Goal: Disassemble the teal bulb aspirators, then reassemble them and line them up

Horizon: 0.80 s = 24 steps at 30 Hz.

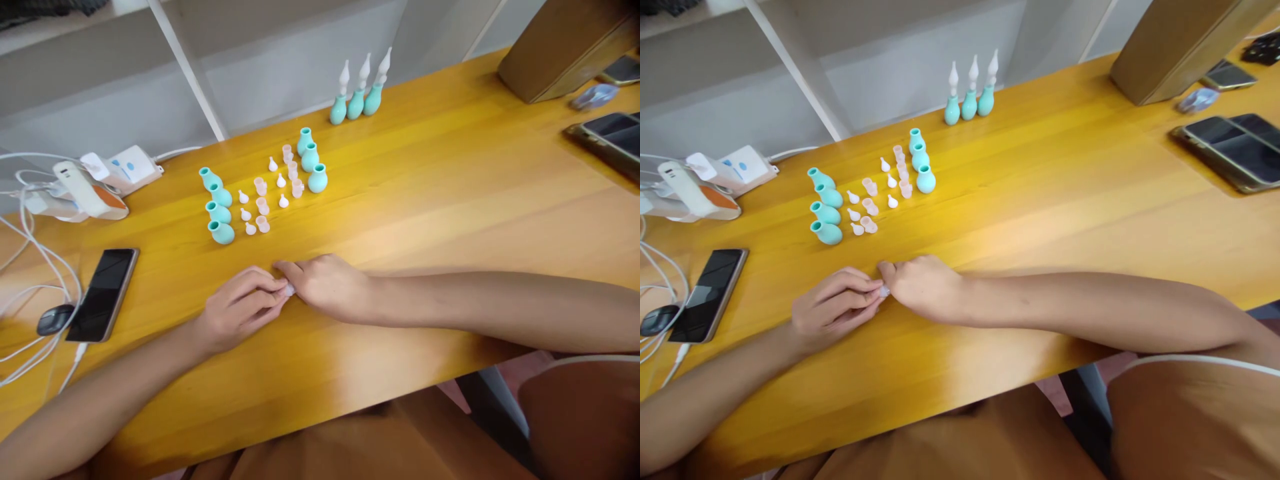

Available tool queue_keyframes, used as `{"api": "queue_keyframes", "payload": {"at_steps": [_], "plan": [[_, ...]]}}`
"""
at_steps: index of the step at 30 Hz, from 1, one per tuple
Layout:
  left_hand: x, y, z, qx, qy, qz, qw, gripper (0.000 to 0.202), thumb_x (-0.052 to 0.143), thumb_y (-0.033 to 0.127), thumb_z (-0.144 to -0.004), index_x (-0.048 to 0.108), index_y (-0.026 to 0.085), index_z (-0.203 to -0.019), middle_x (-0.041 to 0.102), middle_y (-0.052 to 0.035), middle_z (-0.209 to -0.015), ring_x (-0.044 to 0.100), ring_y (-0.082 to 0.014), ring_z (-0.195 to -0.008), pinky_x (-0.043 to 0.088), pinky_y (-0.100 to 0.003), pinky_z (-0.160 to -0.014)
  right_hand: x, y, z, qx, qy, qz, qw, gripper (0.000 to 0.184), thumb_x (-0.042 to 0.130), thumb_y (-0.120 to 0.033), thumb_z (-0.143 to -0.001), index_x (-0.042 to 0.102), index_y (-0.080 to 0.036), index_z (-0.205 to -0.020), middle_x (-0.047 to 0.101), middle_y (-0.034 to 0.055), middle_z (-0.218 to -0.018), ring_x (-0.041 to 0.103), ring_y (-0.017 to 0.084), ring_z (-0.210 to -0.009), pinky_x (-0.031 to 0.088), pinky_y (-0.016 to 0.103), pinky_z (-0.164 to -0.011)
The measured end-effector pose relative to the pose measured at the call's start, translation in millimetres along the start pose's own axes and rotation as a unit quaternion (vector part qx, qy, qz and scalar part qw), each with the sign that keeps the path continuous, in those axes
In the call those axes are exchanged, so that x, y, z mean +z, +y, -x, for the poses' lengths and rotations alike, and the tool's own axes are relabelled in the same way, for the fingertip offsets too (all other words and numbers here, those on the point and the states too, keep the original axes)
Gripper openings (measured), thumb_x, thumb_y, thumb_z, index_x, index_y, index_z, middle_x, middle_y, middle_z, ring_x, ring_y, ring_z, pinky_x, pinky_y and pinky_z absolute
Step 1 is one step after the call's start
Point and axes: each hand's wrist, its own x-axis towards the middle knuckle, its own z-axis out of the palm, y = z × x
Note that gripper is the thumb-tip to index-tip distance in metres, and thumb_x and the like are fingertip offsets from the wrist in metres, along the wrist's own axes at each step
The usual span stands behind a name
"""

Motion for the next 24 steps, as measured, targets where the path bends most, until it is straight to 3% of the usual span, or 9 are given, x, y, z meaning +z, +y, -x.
{"api": "queue_keyframes", "payload": {"at_steps": [7,13,19,21,24], "plan": [[1.4,3,-4,0.000,0.001,0.020,1.000,0.021,0.079,-0.003,-0.093,0.070,0.016,-0.097,0.075,-0.0082,-0.099,0.076,-0.0181,-0.092,0.067,-0.033,-0.082,-2,-4,1,0.004,-0.025,-0.018,1.000,0.021,0.054,-0.012,-0.111,0.062,-0.007,-0.130,0.081,0.0146,-0.108,0.076,0.025,-0.081,0.034,0.034,-0.059],[1.5,1,0,0.000,-0.002,0.034,0.999,0.022,0.078,-0.003,-0.093,0.068,0.016,-0.097,0.074,-0.0080,-0.101,0.076,-0.0184,-0.095,0.068,-0.033,-0.084,3,-2,1,-0.014,-0.001,-0.009,1.000,0.017,0.055,-0.011,-0.109,0.063,-0.008,-0.123,0.081,0.0130,-0.102,0.076,0.024,-0.078,0.038,0.035,-0.059],[1.7,-5,-3,0.010,0.013,0.054,0.998,0.030,0.081,-0.001,-0.091,0.071,0.020,-0.110,0.074,-0.0058,-0.100,0.075,-0.0174,-0.090,0.066,-0.032,-0.079,0,-1,-1,-0.031,-0.004,-0.054,0.998,0.012,0.056,-0.016,-0.111,0.064,-0.011,-0.119,0.079,0.0106,-0.096,0.073,0.022,-0.074,0.036,0.032,-0.059],[0.3,-7,-4,-0.011,0.039,0.069,0.997,0.035,0.084,0.001,-0.088,0.072,0.021,-0.115,0.075,-0.0057,-0.102,0.075,-0.0172,-0.090,0.066,-0.032,-0.079,-1,-1,0,-0.033,0.031,-0.081,0.996,0.019,0.059,-0.025,-0.113,0.062,-0.012,-0.126,0.078,0.0094,-0.101,0.070,0.020,-0.072,0.036,0.032,-0.058],[-2.7,-10,-2,-0.082,0.069,0.074,0.991,0.032,0.085,0.006,-0.087,0.072,0.022,-0.112,0.074,-0.0047,-0.101,0.074,-0.0173,-0.090,0.064,-0.031,-0.079,-1,2,2,-0.032,0.149,-0.065,0.986,0.041,0.063,-0.042,-0.112,0.056,-0.012,-0.138,0.072,0.0150,-0.122,0.069,0.022,-0.084,0.041,0.032,-0.061]]}}
